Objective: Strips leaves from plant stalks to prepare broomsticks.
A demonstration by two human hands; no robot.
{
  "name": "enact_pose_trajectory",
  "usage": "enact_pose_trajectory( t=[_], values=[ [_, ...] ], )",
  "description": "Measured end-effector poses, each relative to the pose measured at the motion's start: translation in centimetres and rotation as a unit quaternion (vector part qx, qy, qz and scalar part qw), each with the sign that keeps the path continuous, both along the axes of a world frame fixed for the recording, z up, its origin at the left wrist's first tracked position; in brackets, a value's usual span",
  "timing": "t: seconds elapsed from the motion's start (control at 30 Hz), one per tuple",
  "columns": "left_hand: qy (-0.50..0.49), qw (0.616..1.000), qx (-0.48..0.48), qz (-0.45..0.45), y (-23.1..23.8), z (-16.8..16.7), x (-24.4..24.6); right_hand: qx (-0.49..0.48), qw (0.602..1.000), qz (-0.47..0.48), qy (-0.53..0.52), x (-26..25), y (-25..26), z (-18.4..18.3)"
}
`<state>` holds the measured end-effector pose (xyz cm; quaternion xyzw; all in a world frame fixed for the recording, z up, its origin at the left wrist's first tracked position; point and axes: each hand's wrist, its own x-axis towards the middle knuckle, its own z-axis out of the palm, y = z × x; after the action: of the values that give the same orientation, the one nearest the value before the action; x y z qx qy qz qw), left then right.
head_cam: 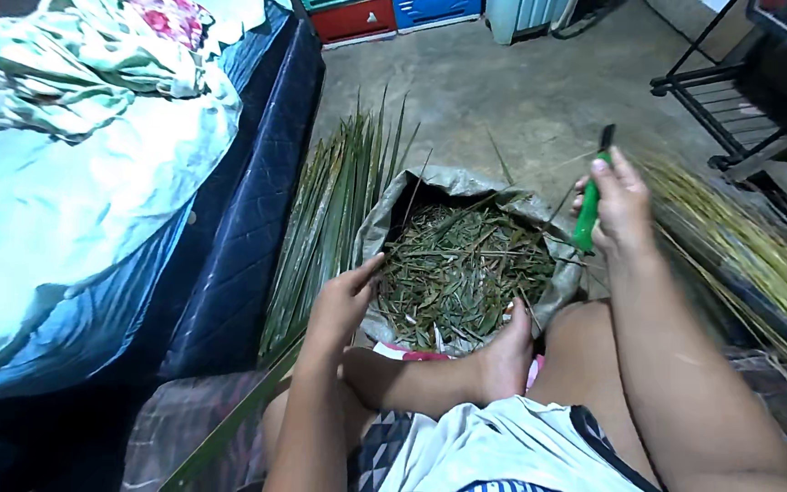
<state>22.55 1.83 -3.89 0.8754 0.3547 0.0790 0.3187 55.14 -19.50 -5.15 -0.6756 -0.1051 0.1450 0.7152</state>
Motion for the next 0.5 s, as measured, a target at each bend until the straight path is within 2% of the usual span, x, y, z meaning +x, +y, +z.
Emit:
enact_pose_trajectory(
  t=[0.07, 0.13, 0.23, 0.37, 0.5],
  values=[
    [0.010, 1.000, -0.012, 0.020, 1.1, 0.4, 0.4, 0.005, 0.999, -0.035, -0.012, 0.8, -0.3, 0.1],
    [0.022, 0.999, -0.028, 0.039, 1.7, 1.0, 1.2, -0.018, 0.999, -0.003, -0.031, -0.5, 0.1, 0.6],
    [0.031, 0.998, -0.034, 0.040, 1.7, 1.2, 3.3, -0.054, 0.986, 0.153, -0.034, -4.9, 2.0, 0.3],
    [0.019, 1.000, 0.004, 0.023, 0.5, 0.2, 5.4, -0.056, 0.932, 0.353, 0.062, -10.2, 4.4, -0.5],
    [-0.008, 0.997, 0.073, 0.000, -1.2, -2.0, 5.5, -0.026, 0.891, 0.429, 0.147, -11.9, 5.6, -1.4]
  ],
)
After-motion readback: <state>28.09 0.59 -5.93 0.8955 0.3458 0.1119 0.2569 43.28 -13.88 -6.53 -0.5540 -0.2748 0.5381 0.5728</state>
